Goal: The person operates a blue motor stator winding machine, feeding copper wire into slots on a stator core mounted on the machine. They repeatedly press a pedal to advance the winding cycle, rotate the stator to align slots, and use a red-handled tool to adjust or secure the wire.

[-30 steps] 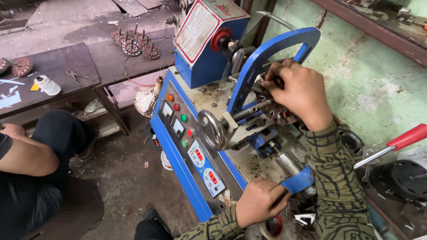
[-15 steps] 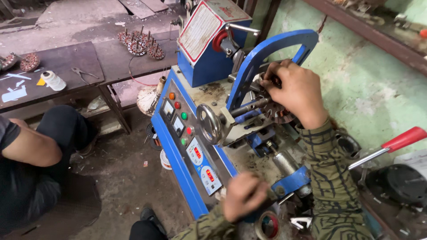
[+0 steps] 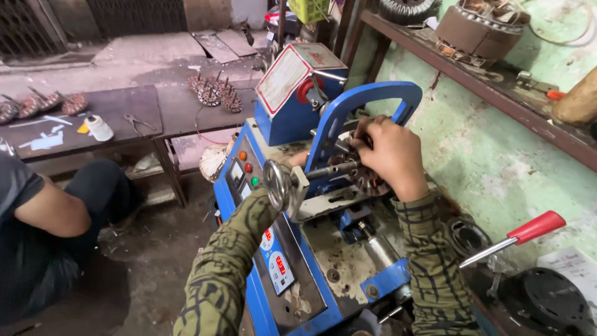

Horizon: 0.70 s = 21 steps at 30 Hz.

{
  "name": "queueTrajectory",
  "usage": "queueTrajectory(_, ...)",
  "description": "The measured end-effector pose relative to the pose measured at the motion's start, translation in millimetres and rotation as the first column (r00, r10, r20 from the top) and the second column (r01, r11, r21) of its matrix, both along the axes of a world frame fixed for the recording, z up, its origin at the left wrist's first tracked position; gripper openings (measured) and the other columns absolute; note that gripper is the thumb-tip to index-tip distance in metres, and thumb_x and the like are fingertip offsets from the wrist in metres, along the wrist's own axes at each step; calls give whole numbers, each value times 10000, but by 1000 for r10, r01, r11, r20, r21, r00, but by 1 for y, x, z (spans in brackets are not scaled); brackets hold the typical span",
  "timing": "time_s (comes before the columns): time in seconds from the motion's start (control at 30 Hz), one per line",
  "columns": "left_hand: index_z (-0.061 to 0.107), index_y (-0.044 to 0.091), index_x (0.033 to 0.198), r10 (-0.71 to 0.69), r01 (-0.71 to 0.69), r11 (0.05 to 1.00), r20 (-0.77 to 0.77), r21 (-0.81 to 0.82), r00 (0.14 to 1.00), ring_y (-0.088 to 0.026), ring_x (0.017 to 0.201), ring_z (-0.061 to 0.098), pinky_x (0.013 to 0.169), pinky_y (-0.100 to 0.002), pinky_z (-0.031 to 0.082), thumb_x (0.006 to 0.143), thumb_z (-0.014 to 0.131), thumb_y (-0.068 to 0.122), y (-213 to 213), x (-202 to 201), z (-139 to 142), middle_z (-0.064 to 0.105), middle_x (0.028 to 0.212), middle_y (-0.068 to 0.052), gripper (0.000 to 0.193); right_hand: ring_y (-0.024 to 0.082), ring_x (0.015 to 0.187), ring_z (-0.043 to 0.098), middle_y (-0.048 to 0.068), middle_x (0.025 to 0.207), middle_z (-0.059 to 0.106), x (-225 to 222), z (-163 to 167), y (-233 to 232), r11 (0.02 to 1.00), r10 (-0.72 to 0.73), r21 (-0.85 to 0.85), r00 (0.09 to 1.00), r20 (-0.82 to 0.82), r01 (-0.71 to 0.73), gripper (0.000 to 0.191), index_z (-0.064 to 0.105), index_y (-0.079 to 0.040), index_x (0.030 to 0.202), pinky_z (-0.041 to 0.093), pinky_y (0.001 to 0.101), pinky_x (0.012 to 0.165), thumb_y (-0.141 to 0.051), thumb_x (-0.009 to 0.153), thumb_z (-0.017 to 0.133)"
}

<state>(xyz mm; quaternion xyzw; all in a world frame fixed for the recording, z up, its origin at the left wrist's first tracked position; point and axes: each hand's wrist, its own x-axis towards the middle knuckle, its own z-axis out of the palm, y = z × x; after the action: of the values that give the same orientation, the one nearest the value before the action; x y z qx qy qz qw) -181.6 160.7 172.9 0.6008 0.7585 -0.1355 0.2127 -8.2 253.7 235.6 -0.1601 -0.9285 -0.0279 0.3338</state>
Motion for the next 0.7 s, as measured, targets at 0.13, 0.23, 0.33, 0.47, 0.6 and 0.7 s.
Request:
queueTrajectory(0.13,700,119,1250,-36,34,997,-31,-67,999,-212,1012,706,905,-372,548,975,644,242,-4,-2,-13,760,1127,-76,307,342,776,688,85,921,689,3,-1,4,1000,28,3,1000,1,-28,164,734,-180,925,535,480,671,-321,849,770)
queueTrajectory(0.23,710,147,1236,-104,103,994,18,29,994,-221,983,718,875,-380,561,928,684,231,-20,-18,13,768,1112,-68,320,348,775,687,91,928,686,5,-2,5,1000,27,10,1000,1,-27,155,730,-176,931,538,482,675,-309,859,766)
queueTrajectory(0.33,720,175,1221,-166,131,953,109,272,980,-230,954,729,845,-389,574,881,724,220,-57,-31,70,775,1097,-60,343,355,776,684,91,926,687,4,-2,6,999,29,25,1000,-9,-29,166,728,-168,942,538,484,673,-295,843,766)
queueTrajectory(0.47,630,95,1328,-164,276,270,-239,922,957,-363,912,685,783,-451,537,967,731,162,-96,-22,139,730,1054,-186,381,364,786,679,105,926,685,4,-3,6,999,40,27,999,-5,-40,175,740,-163,968,534,485,671,-294,858,772)
queueTrajectory(0.6,610,51,1313,-190,-118,-287,64,951,980,-221,771,682,698,-329,543,1031,671,-16,-108,47,112,697,1060,-159,296,332,824,699,95,986,710,15,-7,3,996,94,11,982,-165,-94,161,756,-129,999,552,439,722,-251,898,777)
queueTrajectory(0.7,628,55,1224,-412,-174,-296,39,939,910,-319,1115,723,906,-360,599,883,652,-93,-119,112,40,692,1204,-136,372,321,924,702,129,1077,703,41,-18,0,986,99,159,919,-382,-40,180,743,-56,1068,556,406,794,-199,972,791)
